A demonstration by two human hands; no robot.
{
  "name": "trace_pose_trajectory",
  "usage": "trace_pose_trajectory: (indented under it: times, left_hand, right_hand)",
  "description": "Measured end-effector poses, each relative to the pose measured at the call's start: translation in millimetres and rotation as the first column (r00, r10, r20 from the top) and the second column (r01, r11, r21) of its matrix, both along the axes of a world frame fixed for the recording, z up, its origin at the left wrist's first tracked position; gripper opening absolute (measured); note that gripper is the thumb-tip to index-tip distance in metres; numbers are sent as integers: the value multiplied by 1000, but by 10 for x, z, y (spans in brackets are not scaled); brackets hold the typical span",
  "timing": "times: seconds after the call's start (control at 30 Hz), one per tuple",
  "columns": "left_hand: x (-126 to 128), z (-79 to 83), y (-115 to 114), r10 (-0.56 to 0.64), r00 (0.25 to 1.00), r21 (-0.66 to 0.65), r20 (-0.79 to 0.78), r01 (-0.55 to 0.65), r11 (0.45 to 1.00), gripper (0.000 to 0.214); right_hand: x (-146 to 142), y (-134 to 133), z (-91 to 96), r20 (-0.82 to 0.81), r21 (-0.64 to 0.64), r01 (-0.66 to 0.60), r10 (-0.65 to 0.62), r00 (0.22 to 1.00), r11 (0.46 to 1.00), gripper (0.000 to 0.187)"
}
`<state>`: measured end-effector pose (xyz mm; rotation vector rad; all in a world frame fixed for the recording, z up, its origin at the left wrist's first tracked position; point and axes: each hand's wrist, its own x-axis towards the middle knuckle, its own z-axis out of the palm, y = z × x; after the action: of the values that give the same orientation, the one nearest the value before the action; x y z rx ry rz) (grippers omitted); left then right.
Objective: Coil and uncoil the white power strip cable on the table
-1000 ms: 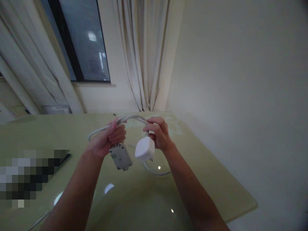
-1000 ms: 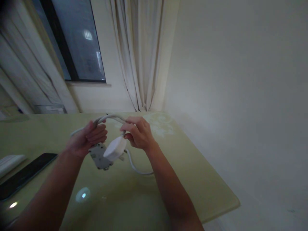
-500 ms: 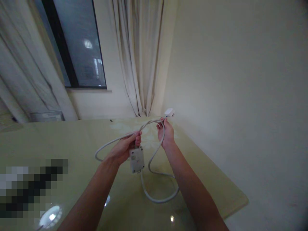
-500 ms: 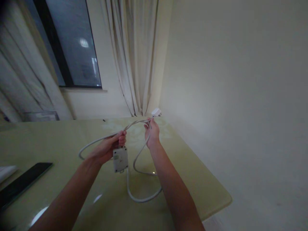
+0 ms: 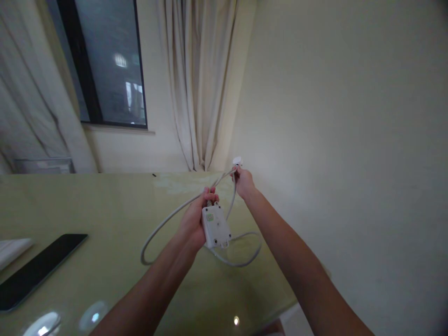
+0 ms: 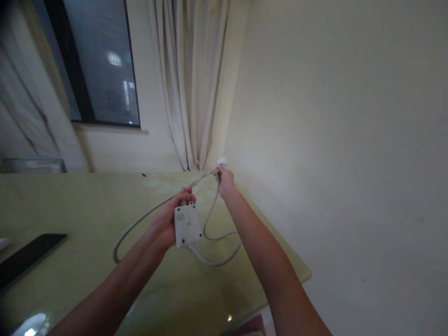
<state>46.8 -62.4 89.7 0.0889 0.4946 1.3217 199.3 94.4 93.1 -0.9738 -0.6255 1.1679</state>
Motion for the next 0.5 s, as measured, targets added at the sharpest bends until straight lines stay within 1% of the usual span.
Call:
trace_pose_trajectory:
  times: [0.13, 0.17, 0.23, 0.3, 0.4, 0.5]
  left_hand:
    - [61, 9, -43, -9, 1000, -3, 24, 9, 1000, 21]
    - [71, 24, -57, -5, 1000, -9, 25, 5, 1000, 22]
    - [81, 63, -90, 3, 1000, -25, 30, -3, 1000, 22]
    - [80, 104, -129, 5, 999, -37, 46, -3, 999, 20]
    - [82, 155, -227, -34, 997, -30, 74, 36, 999, 19]
    - [108, 206, -425, -144, 981, 4, 131, 145, 989, 17]
  right_hand:
    - [-57, 155, 112, 3, -43, 32, -32, 999, 999, 16]
    - [-73, 194, 131, 7, -50, 46, -46, 999, 998, 21]
    - [-95, 263, 159, 15, -69, 79, -78, 997, 994, 36]
    - [-81, 319, 190, 23, -96, 119, -117, 993, 988, 41]
    - [55, 379, 289, 32, -124, 202, -199, 979, 972, 41]
    - [352, 392, 477, 45, -102, 308, -305, 951, 946, 41]
